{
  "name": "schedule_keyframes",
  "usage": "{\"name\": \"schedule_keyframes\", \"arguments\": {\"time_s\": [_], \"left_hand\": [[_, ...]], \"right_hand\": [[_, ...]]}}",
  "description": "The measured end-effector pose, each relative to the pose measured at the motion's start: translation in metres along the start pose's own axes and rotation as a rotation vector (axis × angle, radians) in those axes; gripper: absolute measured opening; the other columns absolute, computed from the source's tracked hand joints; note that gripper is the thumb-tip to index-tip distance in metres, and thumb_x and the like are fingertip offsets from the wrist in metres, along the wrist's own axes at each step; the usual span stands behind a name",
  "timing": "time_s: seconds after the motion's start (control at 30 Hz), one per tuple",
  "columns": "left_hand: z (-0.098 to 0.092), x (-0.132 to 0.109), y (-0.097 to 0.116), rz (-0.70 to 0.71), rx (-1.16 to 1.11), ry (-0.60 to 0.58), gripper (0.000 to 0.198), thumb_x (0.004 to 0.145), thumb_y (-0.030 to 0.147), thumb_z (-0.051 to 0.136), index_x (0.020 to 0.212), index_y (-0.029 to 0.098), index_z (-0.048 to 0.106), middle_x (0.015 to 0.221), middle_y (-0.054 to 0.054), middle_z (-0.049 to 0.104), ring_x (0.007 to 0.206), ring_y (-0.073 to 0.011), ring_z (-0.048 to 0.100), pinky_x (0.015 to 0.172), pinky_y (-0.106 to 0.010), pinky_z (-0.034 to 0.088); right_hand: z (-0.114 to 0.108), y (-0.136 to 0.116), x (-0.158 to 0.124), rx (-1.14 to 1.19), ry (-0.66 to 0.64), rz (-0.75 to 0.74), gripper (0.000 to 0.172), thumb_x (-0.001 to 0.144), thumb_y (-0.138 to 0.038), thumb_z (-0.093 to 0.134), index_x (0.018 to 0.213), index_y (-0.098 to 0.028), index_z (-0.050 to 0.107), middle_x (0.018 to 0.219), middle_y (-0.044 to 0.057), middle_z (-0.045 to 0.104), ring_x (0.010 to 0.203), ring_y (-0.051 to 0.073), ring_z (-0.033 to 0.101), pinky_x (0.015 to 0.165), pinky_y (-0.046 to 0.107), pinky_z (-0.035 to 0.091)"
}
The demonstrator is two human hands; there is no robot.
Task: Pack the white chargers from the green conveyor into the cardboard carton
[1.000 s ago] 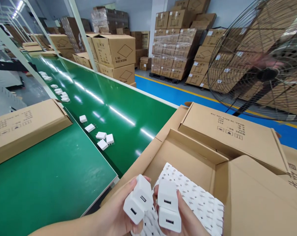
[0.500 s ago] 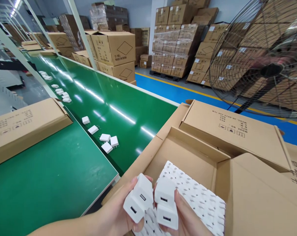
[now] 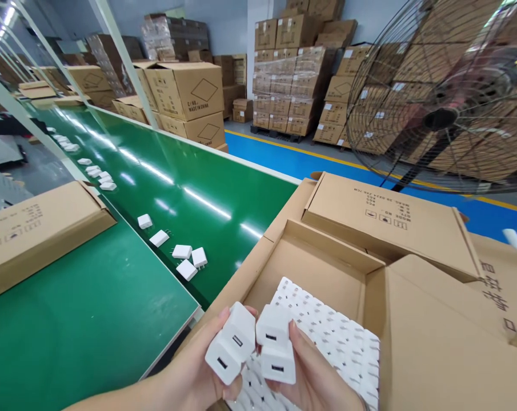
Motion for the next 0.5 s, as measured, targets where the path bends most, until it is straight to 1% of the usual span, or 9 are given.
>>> {"name": "schedule_keyframes", "arguments": {"time_s": [0.1,0.17,0.23,0.3,0.33,0.37,0.4,0.43,0.5], "left_hand": [[0.004,0.000,-0.001,-0.021,0.057,-0.076,0.046,0.082,0.057,0.059,0.108,0.019,0.060,0.076,-0.001,0.060,0.052,-0.0084,0.050,0.043,-0.017,0.036],[0.012,0.004,0.000,-0.025,0.131,-0.163,0.049,0.082,0.057,0.059,0.114,0.020,0.058,0.085,-0.003,0.062,0.059,-0.0104,0.055,0.047,-0.018,0.041],[0.020,0.019,0.008,0.009,0.222,-0.203,0.056,0.082,0.055,0.061,0.128,0.024,0.049,0.103,-0.006,0.061,0.074,-0.0139,0.059,0.056,-0.022,0.047],[0.029,0.045,0.021,0.068,0.377,-0.200,0.067,0.082,0.052,0.062,0.139,0.029,0.036,0.116,-0.007,0.057,0.088,-0.0165,0.060,0.069,-0.026,0.049],[0.035,0.063,0.028,0.102,0.494,-0.196,0.069,0.083,0.049,0.062,0.141,0.028,0.033,0.118,-0.007,0.055,0.094,-0.0171,0.059,0.075,-0.027,0.049],[0.043,0.081,0.033,0.116,0.654,-0.220,0.066,0.083,0.046,0.063,0.140,0.026,0.036,0.118,-0.008,0.055,0.097,-0.0182,0.059,0.079,-0.028,0.048],[0.052,0.100,0.035,0.115,0.834,-0.279,0.063,0.082,0.042,0.063,0.138,0.024,0.039,0.118,-0.009,0.055,0.100,-0.0209,0.058,0.080,-0.030,0.048],[0.060,0.119,0.038,0.150,1.007,-0.300,0.058,0.082,0.040,0.062,0.134,0.023,0.044,0.117,-0.010,0.056,0.101,-0.0239,0.059,0.080,-0.033,0.048],[0.073,0.153,0.035,0.210,1.369,-0.297,0.050,0.078,0.039,0.065,0.123,0.020,0.053,0.114,-0.011,0.060,0.105,-0.0305,0.058,0.086,-0.041,0.047]], "right_hand": [[-0.008,-0.007,-0.007,-0.084,-0.002,0.019,0.052,0.080,-0.064,0.057,0.110,-0.023,0.069,0.090,0.007,0.073,0.080,0.021,0.066,0.067,0.032,0.051],[-0.028,-0.029,-0.014,-0.245,0.091,-0.043,0.054,0.079,-0.066,0.055,0.110,-0.023,0.068,0.090,0.009,0.073,0.081,0.025,0.067,0.072,0.037,0.051],[-0.055,-0.065,-0.024,-0.511,0.255,-0.163,0.056,0.075,-0.067,0.059,0.109,-0.024,0.067,0.093,0.010,0.072,0.083,0.028,0.066,0.074,0.041,0.051],[-0.084,-0.107,-0.036,-0.905,0.485,-0.316,0.054,0.069,-0.064,0.067,0.105,-0.024,0.068,0.099,0.010,0.070,0.088,0.030,0.064,0.078,0.043,0.049],[-0.096,-0.127,-0.042,-1.117,0.618,-0.379,0.054,0.064,-0.064,0.070,0.101,-0.024,0.069,0.098,0.010,0.069,0.090,0.032,0.062,0.080,0.044,0.047],[-0.107,-0.142,-0.048,-1.295,0.729,-0.419,0.055,0.062,-0.064,0.070,0.099,-0.024,0.069,0.095,0.010,0.068,0.090,0.033,0.061,0.080,0.046,0.046],[-0.115,-0.153,-0.052,-1.440,0.805,-0.437,0.055,0.062,-0.065,0.070,0.098,-0.023,0.069,0.090,0.010,0.067,0.088,0.034,0.061,0.080,0.047,0.045],[-0.122,-0.159,-0.055,-1.547,0.847,-0.431,0.054,0.064,-0.065,0.068,0.097,-0.023,0.070,0.085,0.010,0.066,0.084,0.034,0.060,0.077,0.047,0.045],[-0.132,-0.162,-0.058,-1.686,0.827,-0.395,0.046,0.072,-0.063,0.062,0.096,-0.024,0.069,0.078,0.011,0.065,0.078,0.033,0.060,0.073,0.047,0.044]]}}
Point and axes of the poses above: each hand's wrist, its own x-axis towards the middle knuckle, its own z-axis out of the palm, y = z × x, the point moved 5 cm from there along x, towards the middle knuckle
